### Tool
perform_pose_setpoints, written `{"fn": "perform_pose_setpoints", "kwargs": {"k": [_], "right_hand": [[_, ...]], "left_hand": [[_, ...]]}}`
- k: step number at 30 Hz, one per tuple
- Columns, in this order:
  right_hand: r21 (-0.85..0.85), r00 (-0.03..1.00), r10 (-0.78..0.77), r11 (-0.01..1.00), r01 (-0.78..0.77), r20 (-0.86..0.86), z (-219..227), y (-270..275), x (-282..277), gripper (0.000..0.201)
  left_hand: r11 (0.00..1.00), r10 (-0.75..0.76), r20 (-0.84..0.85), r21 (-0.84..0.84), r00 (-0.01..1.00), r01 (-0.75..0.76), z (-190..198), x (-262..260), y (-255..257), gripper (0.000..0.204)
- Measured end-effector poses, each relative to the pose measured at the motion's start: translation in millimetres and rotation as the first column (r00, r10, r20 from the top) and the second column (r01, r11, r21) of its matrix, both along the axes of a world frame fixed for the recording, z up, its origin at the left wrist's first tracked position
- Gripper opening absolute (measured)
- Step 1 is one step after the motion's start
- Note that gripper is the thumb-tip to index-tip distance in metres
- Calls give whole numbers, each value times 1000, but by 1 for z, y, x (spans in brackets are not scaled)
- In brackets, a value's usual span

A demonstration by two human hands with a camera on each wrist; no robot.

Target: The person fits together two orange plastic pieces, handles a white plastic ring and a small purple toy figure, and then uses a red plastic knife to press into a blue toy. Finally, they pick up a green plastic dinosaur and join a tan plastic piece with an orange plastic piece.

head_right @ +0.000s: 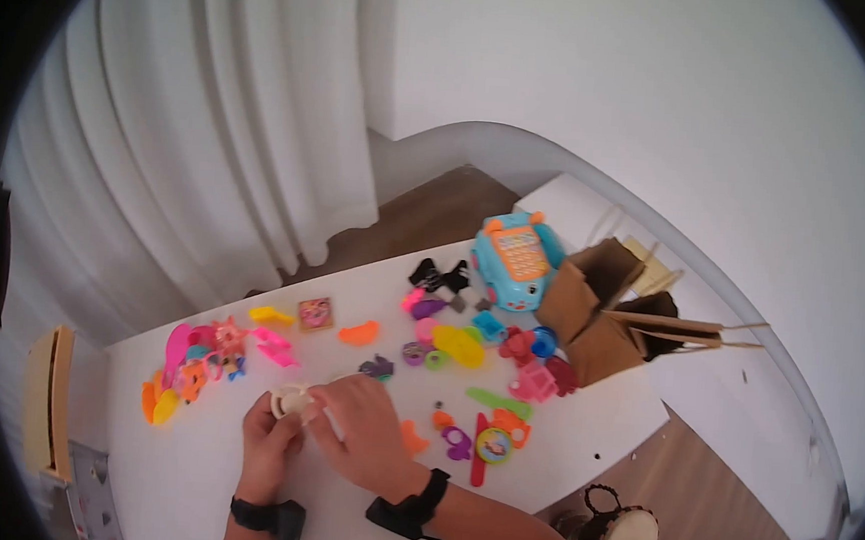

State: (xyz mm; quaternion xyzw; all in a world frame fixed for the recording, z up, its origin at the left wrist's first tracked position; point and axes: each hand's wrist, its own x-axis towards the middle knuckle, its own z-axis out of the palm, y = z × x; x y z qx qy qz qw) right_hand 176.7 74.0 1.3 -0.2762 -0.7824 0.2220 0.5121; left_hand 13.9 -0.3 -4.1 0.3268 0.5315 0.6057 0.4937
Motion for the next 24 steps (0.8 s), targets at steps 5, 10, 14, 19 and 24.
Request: {"fn": "perform_pose_setpoints", "kwargs": {"k": [5,10,14,19,24], "right_hand": [[-52,999,31,998,-32,-17,4,-1,3,13],[-58,999,39,998,-40,-20,9,-2,4,13],[-30,999,37,999,-38,-33,4,-2,1,12],[-51,998,60,997,-59,16,2,-4,1,8],[-34,998,20,999,-18,64,1,-2,-2,4]], "left_hand": [[1000,25,-78,8,997,-25,-3,6,3,15],[984,148,-165,125,975,-128,-13,6,7,11],[988,151,-119,62,981,-144,6,15,4,5],[976,209,-337,136,918,-172,-16,10,4,14],[927,359,-841,268,406,-264,-6,-5,-4,20]]}}
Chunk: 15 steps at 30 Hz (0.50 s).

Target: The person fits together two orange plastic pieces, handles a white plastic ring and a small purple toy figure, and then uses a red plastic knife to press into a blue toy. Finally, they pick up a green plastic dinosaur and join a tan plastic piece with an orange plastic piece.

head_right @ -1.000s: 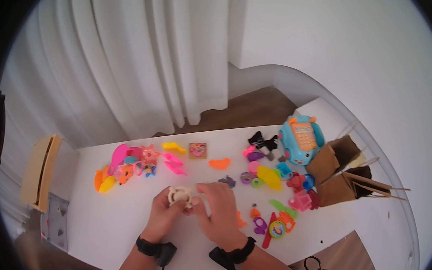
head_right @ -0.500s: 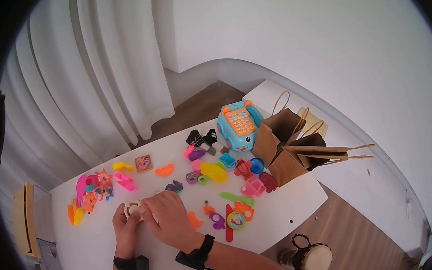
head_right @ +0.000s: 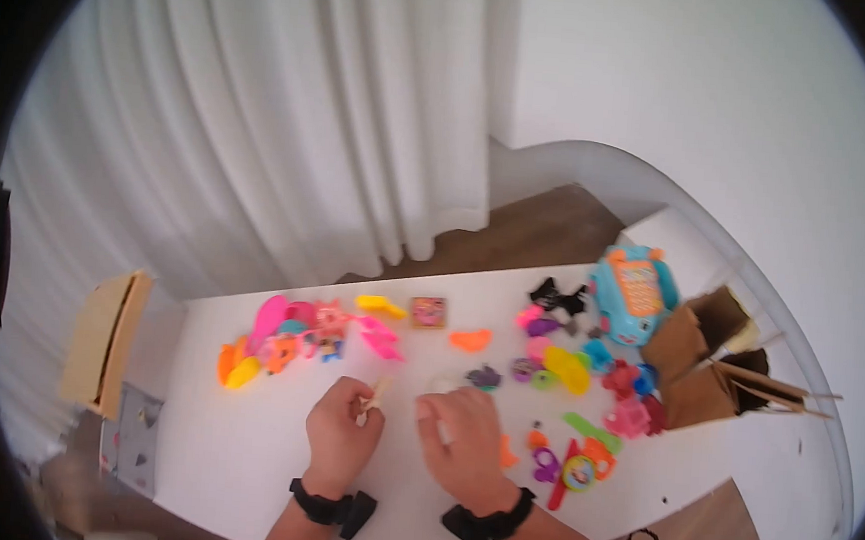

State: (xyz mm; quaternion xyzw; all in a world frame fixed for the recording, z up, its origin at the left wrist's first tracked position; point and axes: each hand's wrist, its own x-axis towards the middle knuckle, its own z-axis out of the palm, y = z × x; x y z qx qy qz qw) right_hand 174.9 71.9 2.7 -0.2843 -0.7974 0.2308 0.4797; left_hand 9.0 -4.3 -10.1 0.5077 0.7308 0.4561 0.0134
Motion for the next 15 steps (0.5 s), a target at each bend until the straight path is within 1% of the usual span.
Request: {"fn": "perform_pose_setpoints", "kwargs": {"k": [1,2,3,4,5,7,8,10,11,12,13,14,15], "right_hand": [[0,999,39,999,-39,-9,1,0,0,4],[-24,1000,29,999,-29,-1,1,1,1,4],[-47,1000,12,999,-11,12,1,2,1,7],[-44,1000,25,999,-24,16,0,2,1,7],[-60,1000,26,998,-25,16,-1,4,2,6],[-76,999,30,997,-29,12,0,6,3,6],[-83,1000,23,996,-22,13,2,6,3,6],[-98,1000,6,995,-5,5,3,5,4,6],[-68,1000,9,998,-9,-8,5,6,4,8],[-37,1000,12,999,-12,-21,6,6,4,10],[-44,1000,5,999,-6,-26,6,5,4,10],[-30,999,13,999,-14,-38,6,5,4,9],[-14,998,23,1000,-24,-50,5,4,3,9]], "left_hand": [[999,50,-211,12,976,-49,3,-5,-2,23],[997,78,-215,15,973,-77,8,-8,-6,23],[985,93,-297,-114,950,-132,15,-9,-10,22],[953,89,-372,-238,924,-188,18,-9,-13,22],[952,101,-367,-236,925,-197,16,-11,-14,22],[868,79,-478,-399,875,-296,9,-15,-18,20],[866,80,-482,-399,872,-300,10,-16,-23,20],[822,-16,-451,-514,892,-245,12,-18,-36,24],[820,-25,-456,-519,890,-243,16,-18,-45,24],[849,-23,-483,-472,875,-238,22,-17,-56,29],[876,-19,-508,-424,861,-231,28,-14,-66,35],[881,-5,-442,-426,897,-205,30,-10,-78,56],[881,-7,-447,-426,895,-206,32,-4,-83,56]]}}
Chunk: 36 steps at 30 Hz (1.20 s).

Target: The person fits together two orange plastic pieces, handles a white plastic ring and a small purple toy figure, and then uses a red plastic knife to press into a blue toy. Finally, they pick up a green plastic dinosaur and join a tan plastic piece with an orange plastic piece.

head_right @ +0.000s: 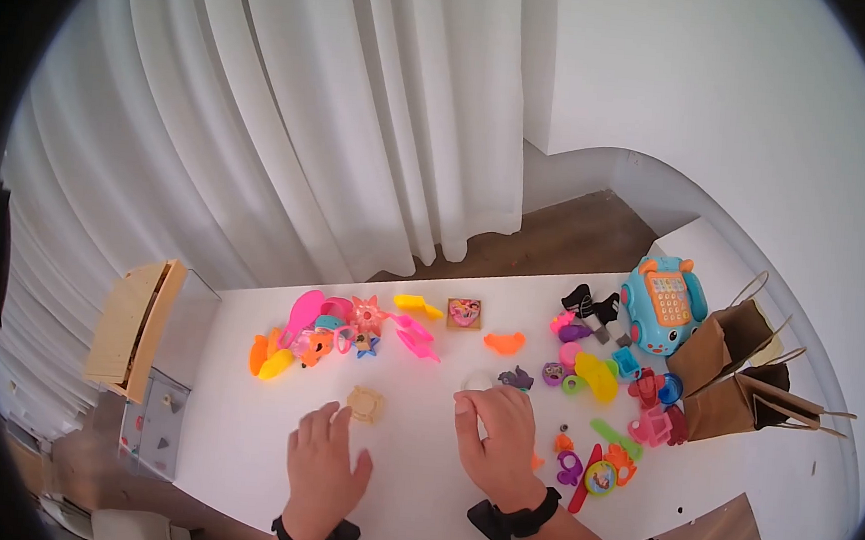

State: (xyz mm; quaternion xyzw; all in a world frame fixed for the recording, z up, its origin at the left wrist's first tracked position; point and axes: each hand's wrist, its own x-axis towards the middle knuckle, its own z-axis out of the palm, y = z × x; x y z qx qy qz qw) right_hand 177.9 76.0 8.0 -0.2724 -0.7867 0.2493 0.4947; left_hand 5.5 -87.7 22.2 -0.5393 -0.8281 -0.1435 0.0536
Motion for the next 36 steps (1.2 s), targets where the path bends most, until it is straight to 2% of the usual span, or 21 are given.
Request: {"fn": "perform_pose_setpoints", "kwargs": {"k": [2,3,6,10,12,19,28,32,34,35,36], "right_hand": [[-3,1000,-7,1000,7,5,-2,-2,0,6],[-5,1000,-15,1000,15,15,-3,-2,-1,3],[-28,1000,-12,1000,13,15,-9,1,-1,3],[-76,1000,-13,997,15,18,-10,4,1,3],[-31,1000,-20,999,19,-9,-13,5,-1,3],[-34,1000,-7,999,7,6,-11,6,0,3],[-34,1000,-1,999,2,25,-5,3,1,2],[-15,1000,-12,1000,12,13,-9,4,-2,2],[34,999,-34,999,34,-9,-13,2,-3,4],[73,999,-43,996,44,-16,-14,1,-3,9],[43,999,-42,998,43,-26,-12,-2,-3,8]], "left_hand": [[989,-126,0,72,992,126,4,19,-4,67],[986,-162,54,38,985,160,4,24,-2,75],[984,-177,40,20,983,176,-16,19,7,75],[997,-75,-18,-4,997,75,-22,-8,10,74],[999,-29,-31,20,999,30,-27,-23,9,72],[998,-54,-70,27,996,56,-27,-34,20,67],[996,-50,-75,70,996,55,-32,-29,30,65],[992,-78,-85,93,993,86,-21,-19,38,64],[959,-133,-13,252,991,132,-8,-7,47,48],[949,-192,6,256,981,185,-2,2,53,48],[936,-197,264,338,944,101,4,9,60,35]]}}
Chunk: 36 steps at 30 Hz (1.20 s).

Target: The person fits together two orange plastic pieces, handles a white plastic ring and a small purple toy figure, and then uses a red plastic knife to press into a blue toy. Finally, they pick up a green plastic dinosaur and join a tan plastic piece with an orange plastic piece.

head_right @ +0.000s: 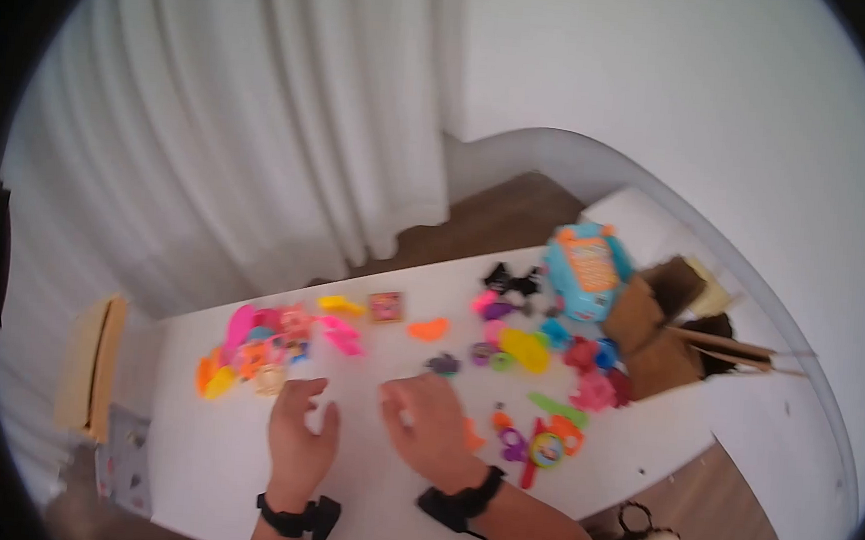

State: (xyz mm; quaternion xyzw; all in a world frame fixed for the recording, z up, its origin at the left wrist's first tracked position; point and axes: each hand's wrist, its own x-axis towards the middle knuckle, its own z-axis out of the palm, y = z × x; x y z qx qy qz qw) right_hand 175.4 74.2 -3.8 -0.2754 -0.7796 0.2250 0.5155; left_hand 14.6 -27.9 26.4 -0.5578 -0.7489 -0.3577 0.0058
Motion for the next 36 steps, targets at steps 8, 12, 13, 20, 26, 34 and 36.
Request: {"fn": "perform_pose_setpoints", "kwargs": {"k": [8,12,13,20,26,34,36], "right_hand": [[-130,997,63,990,-56,53,9,0,5,7],[-194,984,130,975,-105,123,7,-8,3,8],[-202,980,136,974,-105,142,7,-9,2,8],[-97,989,-6,995,21,145,26,-1,14,9],[249,735,-354,934,254,579,22,47,69,29],[262,426,-348,933,248,835,8,75,106,30],[218,379,-297,947,238,876,8,74,108,31]], "left_hand": [[998,-24,555,66,832,-15,-39,12,42,19],[1000,-29,651,20,759,21,-48,12,34,25],[998,-59,637,39,769,45,-49,12,33,26],[995,-96,656,93,749,46,-47,8,30,25],[994,-90,652,100,753,32,-55,7,32,25],[999,-39,539,37,842,22,-58,8,32,25],[999,-43,529,36,848,28,-57,7,32,25]]}}
